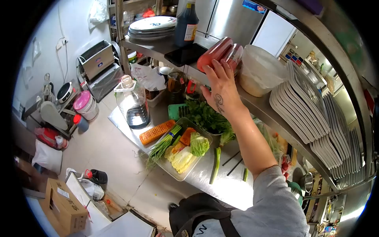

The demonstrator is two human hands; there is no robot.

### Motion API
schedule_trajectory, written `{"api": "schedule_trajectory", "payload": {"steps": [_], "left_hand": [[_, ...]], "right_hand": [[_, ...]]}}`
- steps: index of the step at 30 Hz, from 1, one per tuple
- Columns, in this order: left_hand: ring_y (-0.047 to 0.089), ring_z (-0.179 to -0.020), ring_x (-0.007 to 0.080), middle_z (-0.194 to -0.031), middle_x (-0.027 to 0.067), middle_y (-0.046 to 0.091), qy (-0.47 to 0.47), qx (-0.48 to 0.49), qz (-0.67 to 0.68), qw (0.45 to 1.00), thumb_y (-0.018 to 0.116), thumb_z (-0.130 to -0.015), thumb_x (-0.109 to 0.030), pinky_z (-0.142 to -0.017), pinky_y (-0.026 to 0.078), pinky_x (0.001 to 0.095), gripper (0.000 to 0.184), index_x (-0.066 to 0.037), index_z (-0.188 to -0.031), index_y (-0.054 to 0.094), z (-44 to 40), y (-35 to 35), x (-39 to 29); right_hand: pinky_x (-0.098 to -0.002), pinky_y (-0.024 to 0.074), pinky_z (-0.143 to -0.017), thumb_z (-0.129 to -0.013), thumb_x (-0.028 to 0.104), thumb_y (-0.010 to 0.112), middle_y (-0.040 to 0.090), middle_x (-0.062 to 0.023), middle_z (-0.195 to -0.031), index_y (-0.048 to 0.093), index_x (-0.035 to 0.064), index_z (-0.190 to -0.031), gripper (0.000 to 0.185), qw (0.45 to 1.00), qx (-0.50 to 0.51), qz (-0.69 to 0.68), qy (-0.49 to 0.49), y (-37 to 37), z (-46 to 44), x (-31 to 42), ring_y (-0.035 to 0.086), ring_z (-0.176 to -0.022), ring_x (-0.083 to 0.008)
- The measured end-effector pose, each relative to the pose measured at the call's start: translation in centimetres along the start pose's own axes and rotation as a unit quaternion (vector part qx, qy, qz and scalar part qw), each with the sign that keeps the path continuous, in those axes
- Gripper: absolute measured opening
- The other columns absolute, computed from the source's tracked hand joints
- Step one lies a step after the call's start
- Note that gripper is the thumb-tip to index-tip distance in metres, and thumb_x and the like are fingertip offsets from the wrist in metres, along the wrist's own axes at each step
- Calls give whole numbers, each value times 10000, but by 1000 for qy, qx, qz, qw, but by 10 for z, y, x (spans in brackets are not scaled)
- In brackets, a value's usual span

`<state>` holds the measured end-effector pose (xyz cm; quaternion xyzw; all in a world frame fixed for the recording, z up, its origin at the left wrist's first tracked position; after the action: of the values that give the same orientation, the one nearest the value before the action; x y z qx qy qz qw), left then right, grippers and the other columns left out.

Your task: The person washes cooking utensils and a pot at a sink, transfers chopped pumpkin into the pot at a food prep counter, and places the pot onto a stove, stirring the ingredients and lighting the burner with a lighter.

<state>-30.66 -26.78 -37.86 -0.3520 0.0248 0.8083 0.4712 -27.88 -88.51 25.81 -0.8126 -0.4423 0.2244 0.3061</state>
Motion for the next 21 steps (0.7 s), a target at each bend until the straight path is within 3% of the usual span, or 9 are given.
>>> {"api": "schedule_trajectory", "payload": {"steps": [4, 6, 8, 10, 12, 14, 16, 19, 21], "left_hand": [[606, -889, 236, -979, 170, 615, 27, 26, 7, 999, 634, -842, -167, -794, 484, 350, 414, 22, -1184, 498, -15, -6, -2], [617, -880, 225, -938, 150, 630, 15, 48, 21, 999, 646, -822, -136, -790, 489, 352, 425, 11, -1192, 499, -30, -8, -17], [629, -834, 214, -901, 142, 636, 63, 79, -42, 994, 614, -827, -89, -737, 503, 329, 399, 16, -1193, 495, -50, -14, -53], [633, -760, 195, -861, 128, 638, 69, 89, 17, 993, 594, -827, -60, -674, 512, 301, 366, 19, -1173, 508, -75, -23, -75], [618, -687, 164, -823, 116, 636, 86, 101, -17, 991, 582, -816, -35, -605, 508, 284, 335, 14, -1143, 530, -100, -37, -106], [616, -698, 159, -834, 120, 635, 89, 79, -42, 992, 585, -806, -35, -582, 501, 282, 360, 4, -1158, 525, -119, -58, -134], [615, -709, 163, -841, 116, 632, 46, 62, -43, 996, 584, -799, -35, -574, 498, 281, 362, -3, -1156, 527, -131, -75, -156], [607, -707, 162, -808, 98, 625, 49, 60, 20, 997, 587, -793, -17, -581, 499, 297, 326, 4, -1114, 539, -169, -90, -140], [593, -743, 183, -858, 132, 618, 42, 83, -20, 995, 596, -790, -46, -624, 505, 308, 340, 15, -1121, 543, -184, -92, -126]], "right_hand": [[-490, 363, -966, -685, 83, 668, 420, -222, -1239, 466, 47, -1184, 539, 1000, 11, -8, -17, -8, -1, 3, 424, -1132, -427], [-408, 407, -940, -714, 50, 673, 485, -196, -1211, 506, 44, -1164, 480, 989, 36, -131, 50, -25, -5, -11, 489, -1114, -340], [-363, 434, -908, -767, 46, 629, 575, -166, -1103, 533, 50, -1151, 397, 997, -2, -79, 25, -64, -27, -21, 560, -1040, -256], [-349, 448, -881, -796, 58, 603, 634, -137, -969, 559, 49, -1135, 343, 991, 12, -20, 133, -93, -61, -61, 593, -973, -223], [-328, 472, -819, -815, 80, 583, 645, -133, -921, 572, 35, -1123, 312, 998, 34, 38, 41, -89, -122, -99, 612, -868, -236], [-357, 506, -740, -791, 148, 582, 660, -150, -916, 615, 24, -1015, 258, 980, 175, 93, 13, -43, -164, -146, 635, -782, -279], [-372, 507, -693, -767, 179, 602, 675, -122, -898, 634, 26, -962, 250, 933, 346, 65, 70, 29, -164, -236, 634, -720, -265], [-330, 497, -707, -727, 214, 682, 662, -121, -934, 651, 38, -995, 322, 694, 626, 297, 194, 74, -109, -291, 612, -811, -216], [-321, 496, -704, -696, 270, 719, 658, -119, -962, 660, 68, -1026, 391, 606, 706, 340, 136, 97, -80, -313, 606, -850, -203]]}}
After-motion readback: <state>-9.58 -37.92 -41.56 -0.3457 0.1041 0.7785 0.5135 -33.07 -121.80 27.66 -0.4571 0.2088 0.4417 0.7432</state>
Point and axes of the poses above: each hand's wrist, its own z-axis away from the middle knuckle, its own y-axis out of the palm, x = y × z, the point moved 10 cm from there along -z, towards the middle knuckle
